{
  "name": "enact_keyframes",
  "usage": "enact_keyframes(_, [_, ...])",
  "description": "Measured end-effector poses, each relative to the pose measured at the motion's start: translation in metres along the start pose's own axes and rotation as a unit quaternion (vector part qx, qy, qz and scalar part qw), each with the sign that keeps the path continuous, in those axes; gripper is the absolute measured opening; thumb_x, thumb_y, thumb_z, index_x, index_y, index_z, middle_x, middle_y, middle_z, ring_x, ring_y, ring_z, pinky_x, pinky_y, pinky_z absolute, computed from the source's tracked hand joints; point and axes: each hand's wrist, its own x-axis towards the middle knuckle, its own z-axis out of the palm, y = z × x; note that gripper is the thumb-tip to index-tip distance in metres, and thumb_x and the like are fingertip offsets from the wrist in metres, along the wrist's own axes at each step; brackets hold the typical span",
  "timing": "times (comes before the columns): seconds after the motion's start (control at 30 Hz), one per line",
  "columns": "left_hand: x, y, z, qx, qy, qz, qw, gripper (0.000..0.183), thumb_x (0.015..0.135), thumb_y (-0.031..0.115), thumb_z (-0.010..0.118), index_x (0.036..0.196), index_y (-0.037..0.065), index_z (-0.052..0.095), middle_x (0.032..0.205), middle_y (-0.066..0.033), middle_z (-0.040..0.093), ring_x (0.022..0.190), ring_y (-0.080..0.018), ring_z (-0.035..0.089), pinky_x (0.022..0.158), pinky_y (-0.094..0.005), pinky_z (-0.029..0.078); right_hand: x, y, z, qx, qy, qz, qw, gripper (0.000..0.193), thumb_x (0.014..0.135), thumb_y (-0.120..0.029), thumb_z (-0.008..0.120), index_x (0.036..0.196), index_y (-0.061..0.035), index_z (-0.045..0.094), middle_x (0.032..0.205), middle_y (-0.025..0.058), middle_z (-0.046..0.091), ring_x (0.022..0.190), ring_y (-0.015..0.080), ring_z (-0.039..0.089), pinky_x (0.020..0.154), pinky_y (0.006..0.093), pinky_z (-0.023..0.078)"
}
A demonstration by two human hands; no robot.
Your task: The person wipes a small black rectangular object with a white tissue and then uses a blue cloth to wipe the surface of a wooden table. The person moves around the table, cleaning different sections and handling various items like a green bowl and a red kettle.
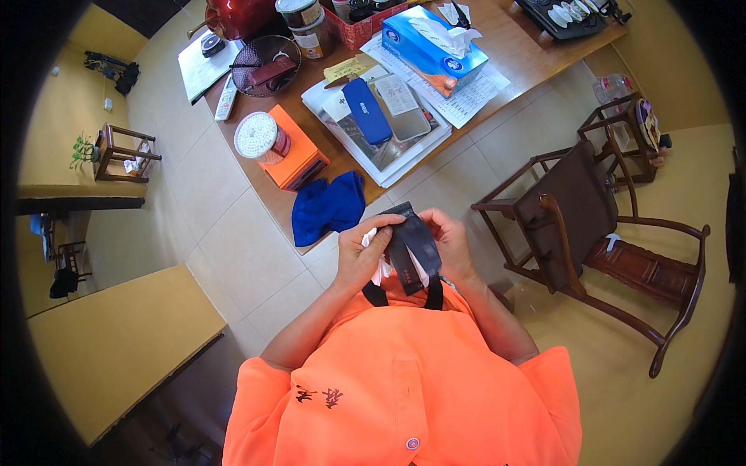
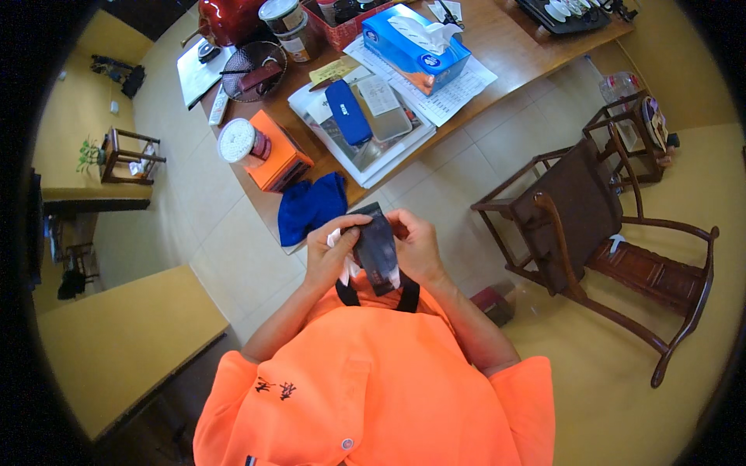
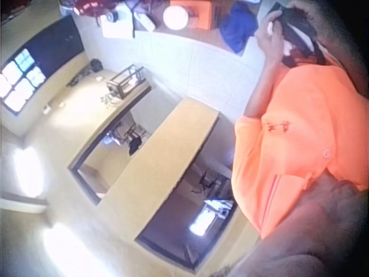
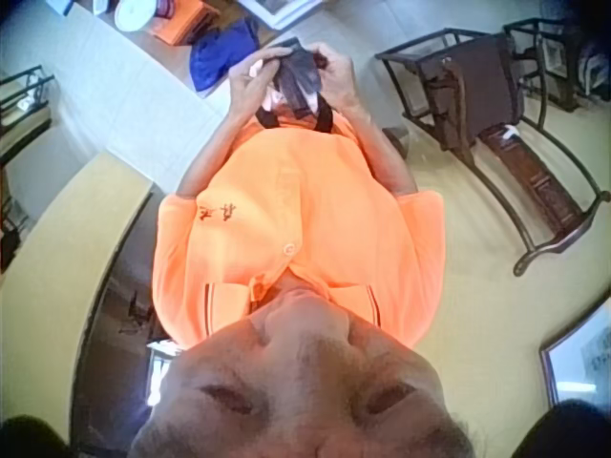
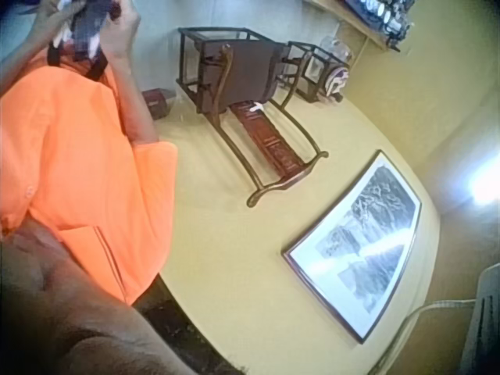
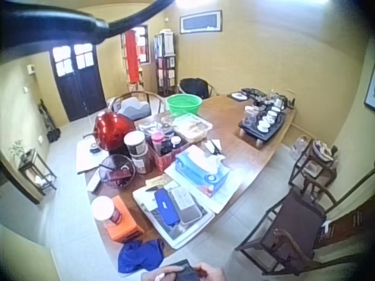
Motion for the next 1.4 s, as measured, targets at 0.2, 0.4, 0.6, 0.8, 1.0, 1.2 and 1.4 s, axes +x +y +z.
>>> enact_keyframes(0.2, [0.000,0.003,0.000,-0.050,0.001,-0.068,0.996,0.018,0.090,0.008,0.056,0.103,0.001,0.067,0.087,-0.0015,0.065,0.071,-0.0046,0.056,0.061,-0.0179,0.044,0.000,0.006,-0.007,0.009,0.005,0.036,0.999,0.017,0.085,-0.010,0.067,0.095,0.0028,0.060,0.085,0.0032,0.064,0.076,0.0065,0.059,0.066,0.0207,0.049])
enact_keyframes(0.4, [0.004,0.000,0.003,-0.077,0.031,-0.106,0.991,0.018,0.090,0.016,0.061,0.101,0.002,0.067,0.084,0.0010,0.064,0.069,-0.0034,0.054,0.058,-0.0173,0.042,0.000,0.003,-0.004,-0.013,0.020,0.041,0.999,0.018,0.085,-0.011,0.068,0.094,0.0028,0.061,0.081,0.0030,0.064,0.074,0.0061,0.059,0.064,0.0204,0.048])
enact_keyframes(0.6, [0.004,-0.003,0.010,-0.027,0.047,-0.083,0.995,0.024,0.080,0.004,0.071,0.102,0.006,0.063,0.090,0.0002,0.062,0.081,-0.0069,0.056,0.069,-0.0198,0.046,0.001,0.007,0.000,-0.082,0.043,-0.010,0.996,0.014,0.085,-0.007,0.066,0.094,0.0027,0.061,0.080,0.0029,0.065,0.072,0.0068,0.059,0.064,0.0212,0.048])
enact_keyframes(0.8, [0.005,-0.005,0.013,-0.072,0.080,-0.045,0.993,0.040,0.076,-0.006,0.070,0.112,0.007,0.057,0.101,-0.0037,0.062,0.092,-0.0114,0.058,0.081,-0.0236,0.048,-0.001,-0.005,0.000,0.051,0.018,0.028,0.998,0.017,0.087,-0.004,0.060,0.104,0.0002,0.059,0.089,0.0033,0.064,0.080,0.0075,0.059,0.069,0.0218,0.048])
enact_keyframes(1.0, [0.006,-0.005,0.011,-0.140,0.129,-0.054,0.980,0.049,0.076,-0.007,0.069,0.120,0.007,0.052,0.103,-0.0061,0.062,0.093,-0.0139,0.060,0.083,-0.0254,0.049,-0.003,-0.009,-0.015,0.104,0.003,0.141,0.985,0.023,0.090,-0.012,0.059,0.109,0.0010,0.058,0.092,0.0022,0.063,0.079,0.0047,0.057,0.066,0.0193,0.046])
enact_keyframes(1.2, [0.009,-0.005,0.013,-0.144,0.138,-0.052,0.979,0.045,0.078,0.000,0.071,0.119,0.006,0.052,0.096,-0.0021,0.062,0.087,-0.0105,0.059,0.077,-0.0229,0.050,-0.008,-0.006,-0.010,0.072,-0.051,0.134,0.987,0.018,0.088,-0.008,0.062,0.101,0.0042,0.060,0.086,0.0025,0.064,0.074,0.0061,0.059,0.065,0.0202,0.049])
enact_keyframes(1.4, [0.012,-0.012,0.003,-0.250,0.117,-0.175,0.945,0.031,0.090,0.020,0.062,0.114,0.002,0.055,0.088,-0.0045,0.061,0.055,-0.0098,0.056,0.044,-0.0215,0.044,-0.008,-0.003,-0.012,0.044,-0.003,0.121,0.992,0.014,0.087,-0.004,0.060,0.097,0.0057,0.060,0.084,0.0052,0.066,0.072,0.0071,0.060,0.063,0.0208,0.049])
